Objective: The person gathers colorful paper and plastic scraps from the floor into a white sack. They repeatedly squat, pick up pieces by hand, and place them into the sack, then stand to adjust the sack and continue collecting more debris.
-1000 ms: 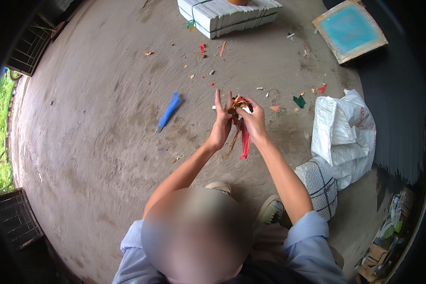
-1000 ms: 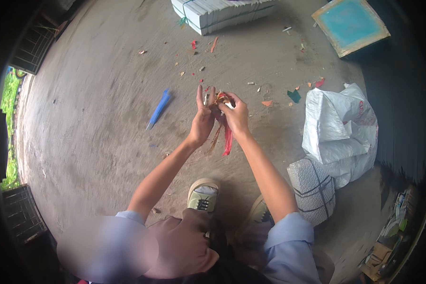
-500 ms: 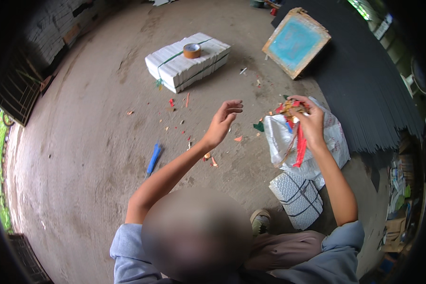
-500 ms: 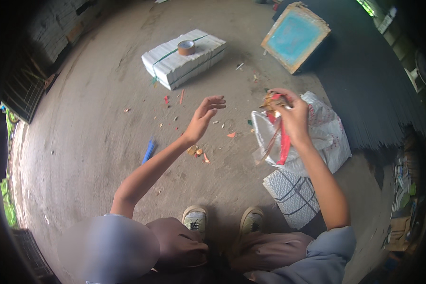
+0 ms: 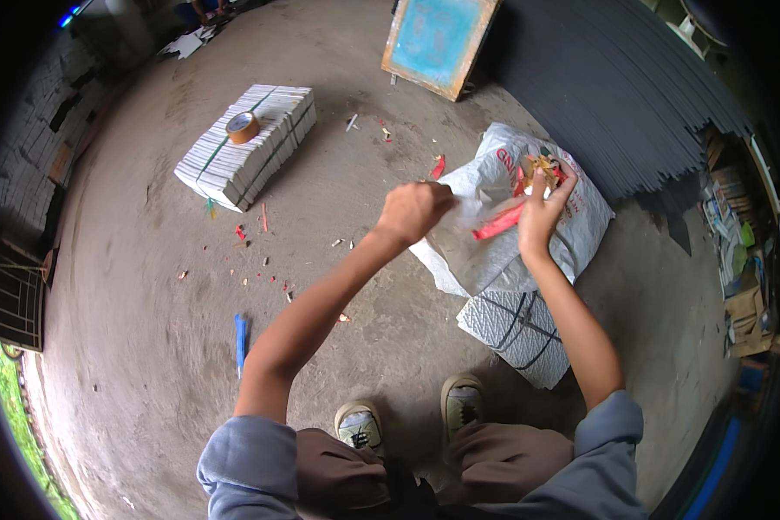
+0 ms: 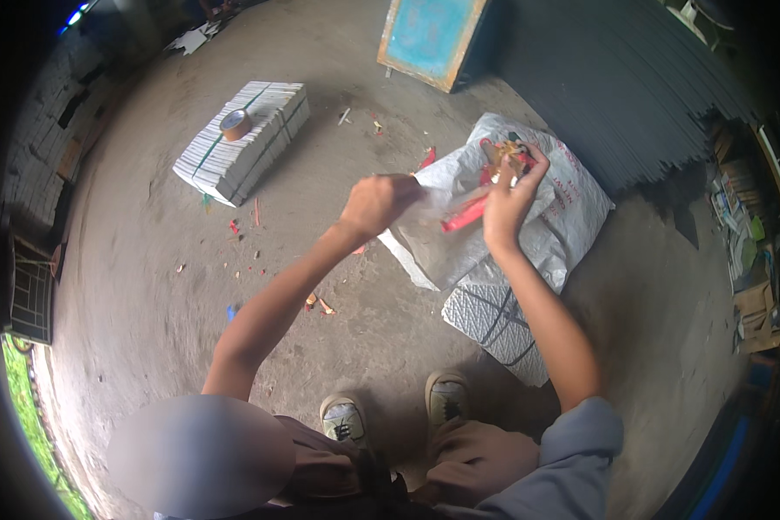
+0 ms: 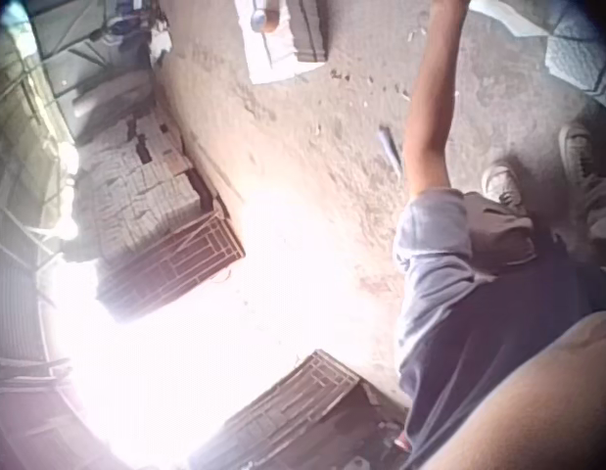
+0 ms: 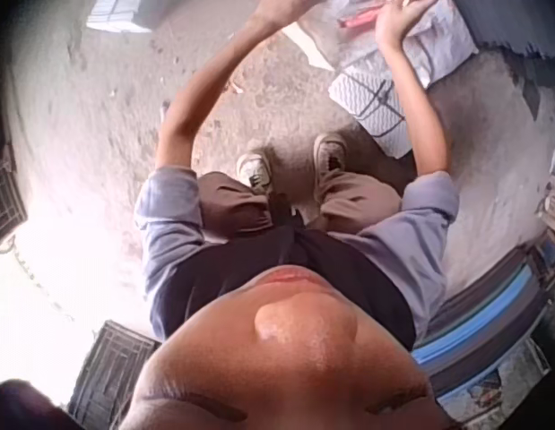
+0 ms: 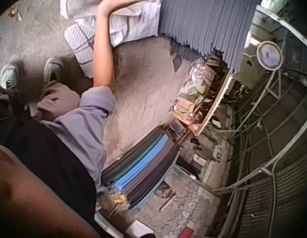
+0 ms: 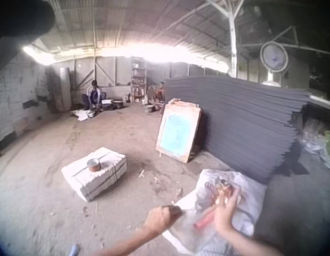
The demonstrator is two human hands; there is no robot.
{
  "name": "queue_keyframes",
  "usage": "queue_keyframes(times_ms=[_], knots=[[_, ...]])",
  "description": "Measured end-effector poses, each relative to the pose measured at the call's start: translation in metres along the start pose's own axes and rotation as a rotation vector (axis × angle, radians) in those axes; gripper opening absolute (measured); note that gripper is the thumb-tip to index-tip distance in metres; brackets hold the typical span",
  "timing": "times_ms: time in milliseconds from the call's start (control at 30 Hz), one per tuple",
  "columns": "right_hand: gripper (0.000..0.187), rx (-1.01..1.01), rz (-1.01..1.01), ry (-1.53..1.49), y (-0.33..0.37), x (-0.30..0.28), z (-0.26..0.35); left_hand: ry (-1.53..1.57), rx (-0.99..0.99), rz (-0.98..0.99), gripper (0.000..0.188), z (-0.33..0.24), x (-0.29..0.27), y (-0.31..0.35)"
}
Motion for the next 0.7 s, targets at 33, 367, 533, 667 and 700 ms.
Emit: queue_keyframes(times_ms=[33,367,533,667,700], knots=[[0.029,-0.067,-0.002,0.0,0.001,0.005,0.003,0.104,-0.093,-0.06,0.032,0.008,-0.009,-0.005],[0.045,-0.164,0.94,0.256,-0.065,0.019,0.088,1.001,-0.511,-0.224,0.03,-0.05,-0.136,-0.133],[0.059,0.056,1.156,0.739,-0.167,-0.023,0.134,1.442,-0.486,-0.114,0.023,-0.133,-0.212,-0.239],[0.058,0.258,1.002,0.631,-0.242,-0.054,0.163,1.369,-0.451,-0.073,0.023,-0.174,-0.27,-0.286],[0.055,0.258,0.977,0.601,-0.254,-0.06,0.179,1.367,-0.474,-0.056,0.022,-0.189,-0.287,-0.291]])
Point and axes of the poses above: each hand's wrist, its own y-axis away from the middle knuckle, its own x-axis out of the palm, z = x × y, the point moved 9 cm from there along -y, towards the middle knuckle, and after that the axes turned 5 degrees about -y, right-handed, at the moved point
